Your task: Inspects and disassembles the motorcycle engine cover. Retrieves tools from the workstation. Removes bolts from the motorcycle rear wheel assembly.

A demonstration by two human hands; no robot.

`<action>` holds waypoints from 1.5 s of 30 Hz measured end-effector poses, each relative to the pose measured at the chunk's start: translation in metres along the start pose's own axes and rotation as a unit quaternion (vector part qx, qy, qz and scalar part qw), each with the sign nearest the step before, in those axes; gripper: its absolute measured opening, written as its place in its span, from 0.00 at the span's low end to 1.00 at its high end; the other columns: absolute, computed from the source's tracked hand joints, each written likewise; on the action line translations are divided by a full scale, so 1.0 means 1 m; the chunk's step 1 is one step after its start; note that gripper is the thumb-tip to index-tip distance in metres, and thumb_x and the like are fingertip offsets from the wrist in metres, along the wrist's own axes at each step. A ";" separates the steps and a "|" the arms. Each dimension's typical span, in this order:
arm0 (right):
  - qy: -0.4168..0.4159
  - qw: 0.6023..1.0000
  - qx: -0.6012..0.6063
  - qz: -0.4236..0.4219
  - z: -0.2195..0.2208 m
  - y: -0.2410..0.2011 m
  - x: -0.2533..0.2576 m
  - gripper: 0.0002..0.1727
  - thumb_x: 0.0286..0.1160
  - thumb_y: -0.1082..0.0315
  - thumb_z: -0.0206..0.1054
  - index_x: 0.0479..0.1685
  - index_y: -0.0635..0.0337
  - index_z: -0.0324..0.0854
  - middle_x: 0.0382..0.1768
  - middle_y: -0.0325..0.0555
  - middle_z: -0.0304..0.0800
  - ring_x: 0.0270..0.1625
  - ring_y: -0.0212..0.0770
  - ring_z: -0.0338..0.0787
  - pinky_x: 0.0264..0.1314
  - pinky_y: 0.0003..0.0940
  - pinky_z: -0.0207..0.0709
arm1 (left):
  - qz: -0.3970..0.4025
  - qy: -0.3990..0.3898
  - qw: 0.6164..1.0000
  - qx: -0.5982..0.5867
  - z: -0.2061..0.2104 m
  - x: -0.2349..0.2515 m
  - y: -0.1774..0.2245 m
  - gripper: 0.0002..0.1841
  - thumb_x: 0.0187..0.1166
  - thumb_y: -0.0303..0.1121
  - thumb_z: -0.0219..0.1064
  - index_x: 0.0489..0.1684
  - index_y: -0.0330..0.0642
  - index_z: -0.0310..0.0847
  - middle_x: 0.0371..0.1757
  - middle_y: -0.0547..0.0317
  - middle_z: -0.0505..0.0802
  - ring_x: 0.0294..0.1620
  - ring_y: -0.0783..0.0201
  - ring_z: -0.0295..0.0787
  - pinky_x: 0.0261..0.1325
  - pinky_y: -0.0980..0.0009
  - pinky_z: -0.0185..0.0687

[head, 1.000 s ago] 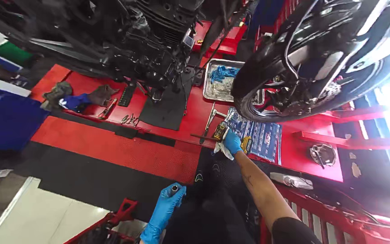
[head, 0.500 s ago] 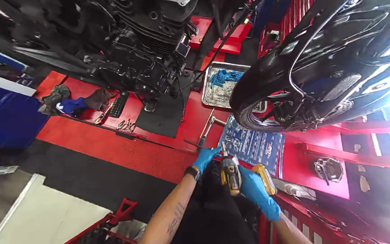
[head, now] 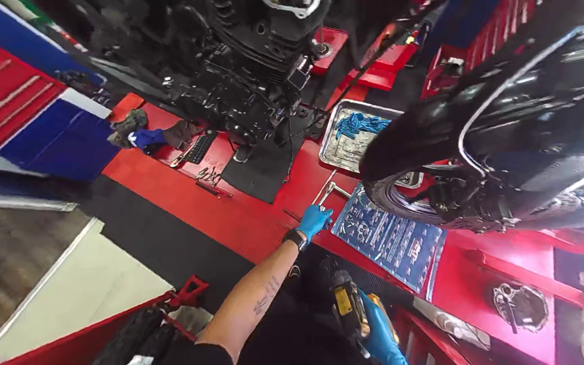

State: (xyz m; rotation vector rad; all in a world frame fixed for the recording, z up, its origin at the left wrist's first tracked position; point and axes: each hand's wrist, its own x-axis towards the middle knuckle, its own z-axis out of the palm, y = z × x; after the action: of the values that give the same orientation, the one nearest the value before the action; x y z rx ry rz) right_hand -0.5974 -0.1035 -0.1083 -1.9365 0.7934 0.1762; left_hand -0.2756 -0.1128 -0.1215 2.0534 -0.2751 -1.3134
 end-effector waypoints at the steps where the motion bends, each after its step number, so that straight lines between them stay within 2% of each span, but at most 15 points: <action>1: 0.002 1.000 0.015 -0.020 0.003 -0.008 0.005 0.47 0.41 0.63 0.84 0.73 0.70 0.78 0.55 0.62 0.93 0.58 0.60 0.93 0.64 0.66 0.81 | 0.010 -0.007 0.991 -0.134 -0.013 -0.016 -0.003 0.17 0.88 0.40 0.63 0.56 0.31 0.81 0.38 0.52 0.95 0.27 0.65 0.89 0.34 0.69 0.86; 4: 0.013 0.996 0.043 -0.076 0.020 -0.054 0.027 0.41 0.44 0.58 0.80 0.66 0.72 0.82 0.49 0.58 0.95 0.52 0.52 0.95 0.59 0.58 0.85 | 0.032 -0.010 0.929 -0.370 -0.060 -0.061 -0.024 0.20 0.87 0.28 0.60 0.75 0.36 0.68 0.45 0.51 0.92 0.31 0.65 0.89 0.38 0.70 0.87; 7: -0.018 0.991 0.046 -0.124 0.035 -0.126 0.059 0.29 0.61 0.63 0.72 0.62 0.75 0.84 0.50 0.58 0.95 0.56 0.46 0.94 0.68 0.48 0.82 | 0.070 0.050 0.880 -0.466 -0.116 -0.095 -0.043 0.26 0.87 0.27 0.58 0.84 0.48 0.58 0.43 0.53 0.88 0.27 0.66 0.85 0.32 0.73 0.83; 9: -0.051 0.986 0.043 -0.155 0.050 -0.172 0.077 0.26 0.68 0.66 0.69 0.62 0.78 0.83 0.52 0.59 0.95 0.58 0.46 0.93 0.73 0.44 0.79 | 0.096 0.078 0.844 -0.523 -0.154 -0.116 -0.061 0.20 0.90 0.30 0.55 0.80 0.48 0.62 0.40 0.56 0.86 0.26 0.67 0.83 0.29 0.75 0.82; 11: -0.064 0.971 0.041 -0.226 0.077 -0.202 0.099 0.27 0.66 0.64 0.71 0.59 0.78 0.84 0.49 0.58 0.96 0.55 0.42 0.95 0.70 0.41 0.82 | 0.120 0.104 0.805 -0.571 -0.193 -0.132 -0.080 0.14 0.93 0.33 0.51 0.71 0.44 0.68 0.38 0.58 0.86 0.25 0.69 0.82 0.26 0.76 0.80; 14: -0.092 0.946 0.017 -0.310 0.129 -0.233 0.136 0.31 0.62 0.55 0.75 0.58 0.74 0.86 0.47 0.51 0.96 0.51 0.34 0.95 0.64 0.36 0.86 | 0.148 0.151 0.755 -0.621 -0.257 -0.149 -0.113 0.13 0.94 0.34 0.49 0.66 0.40 0.70 0.38 0.57 0.86 0.26 0.68 0.84 0.28 0.76 0.82; 20: -0.124 0.930 -0.059 -0.342 0.249 -0.340 0.193 0.32 0.65 0.51 0.71 0.61 0.71 0.86 0.49 0.51 0.96 0.52 0.39 0.95 0.63 0.43 0.87 | 0.184 0.215 0.697 -0.659 -0.386 -0.173 -0.192 0.12 0.95 0.34 0.48 0.68 0.40 0.66 0.37 0.56 0.86 0.28 0.66 0.84 0.31 0.73 0.84; 23: -0.074 0.899 -0.150 -0.404 0.302 -0.394 0.211 0.27 0.68 0.55 0.65 0.57 0.68 0.89 0.48 0.54 0.97 0.50 0.49 0.97 0.57 0.54 0.88 | 0.179 0.254 0.697 -0.646 -0.450 -0.189 -0.227 0.13 0.93 0.31 0.50 0.70 0.41 0.64 0.38 0.54 0.86 0.31 0.62 0.86 0.38 0.67 0.87; 26: -0.050 0.878 -0.199 -0.432 0.346 -0.449 0.224 0.21 0.66 0.74 0.64 0.58 0.69 0.89 0.51 0.61 0.96 0.53 0.61 0.96 0.58 0.62 0.86 | 0.188 0.270 0.700 -0.634 -0.510 -0.203 -0.248 0.15 0.92 0.31 0.51 0.73 0.40 0.63 0.38 0.54 0.87 0.31 0.61 0.88 0.38 0.66 0.89; 29: -0.066 0.869 -0.193 -0.450 0.383 -0.494 0.245 0.20 0.64 0.73 0.65 0.57 0.69 0.90 0.51 0.60 0.96 0.53 0.61 0.96 0.57 0.61 0.86 | 0.195 0.270 0.669 -0.665 -0.563 -0.209 -0.265 0.17 0.94 0.33 0.49 0.77 0.42 0.62 0.39 0.55 0.88 0.32 0.62 0.89 0.39 0.68 0.89; 31: -0.101 0.878 -0.163 -0.438 0.407 -0.520 0.266 0.20 0.69 0.68 0.63 0.57 0.69 0.90 0.51 0.59 0.96 0.54 0.59 0.96 0.58 0.60 0.86 | 0.197 0.278 0.651 -0.678 -0.598 -0.204 -0.274 0.17 0.94 0.33 0.48 0.76 0.42 0.62 0.38 0.54 0.88 0.31 0.63 0.89 0.38 0.69 0.88; 35: -0.176 0.897 -0.099 -0.393 0.459 -0.577 0.323 0.28 0.68 0.60 0.68 0.62 0.73 0.86 0.54 0.60 0.95 0.57 0.53 0.95 0.66 0.56 0.84 | 0.202 0.297 0.634 -0.684 -0.676 -0.179 -0.289 0.17 0.94 0.33 0.48 0.77 0.41 0.61 0.37 0.53 0.88 0.30 0.62 0.88 0.36 0.68 0.88; 38: -0.191 0.892 -0.084 -0.401 0.506 -0.623 0.376 0.24 0.67 0.61 0.69 0.59 0.71 0.88 0.51 0.57 0.96 0.55 0.50 0.96 0.62 0.54 0.86 | 0.206 0.325 0.644 -0.661 -0.750 -0.155 -0.301 0.18 0.93 0.32 0.49 0.78 0.41 0.61 0.37 0.54 0.88 0.30 0.64 0.88 0.36 0.70 0.88; 41: -0.235 0.893 -0.057 -0.380 0.550 -0.687 0.434 0.25 0.67 0.65 0.72 0.63 0.70 0.86 0.54 0.57 0.95 0.58 0.50 0.94 0.66 0.54 0.85 | 0.204 0.358 0.660 -0.629 -0.838 -0.128 -0.305 0.19 0.93 0.32 0.48 0.79 0.42 0.59 0.36 0.56 0.88 0.29 0.65 0.87 0.35 0.71 0.87; 45: -0.241 0.872 -0.086 -0.417 0.597 -0.774 0.496 0.19 0.64 0.73 0.72 0.57 0.66 0.87 0.48 0.57 0.95 0.52 0.55 0.95 0.57 0.58 0.87 | 0.170 0.390 0.686 -0.590 -0.944 -0.106 -0.306 0.19 0.91 0.30 0.49 0.78 0.42 0.60 0.35 0.56 0.87 0.28 0.65 0.87 0.34 0.71 0.88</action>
State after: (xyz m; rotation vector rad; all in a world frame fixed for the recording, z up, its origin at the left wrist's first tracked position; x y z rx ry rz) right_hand 0.3733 0.4003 -0.0439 -2.1009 -0.4254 0.1888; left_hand 0.4387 0.5718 0.0087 1.1062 0.4743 -0.0923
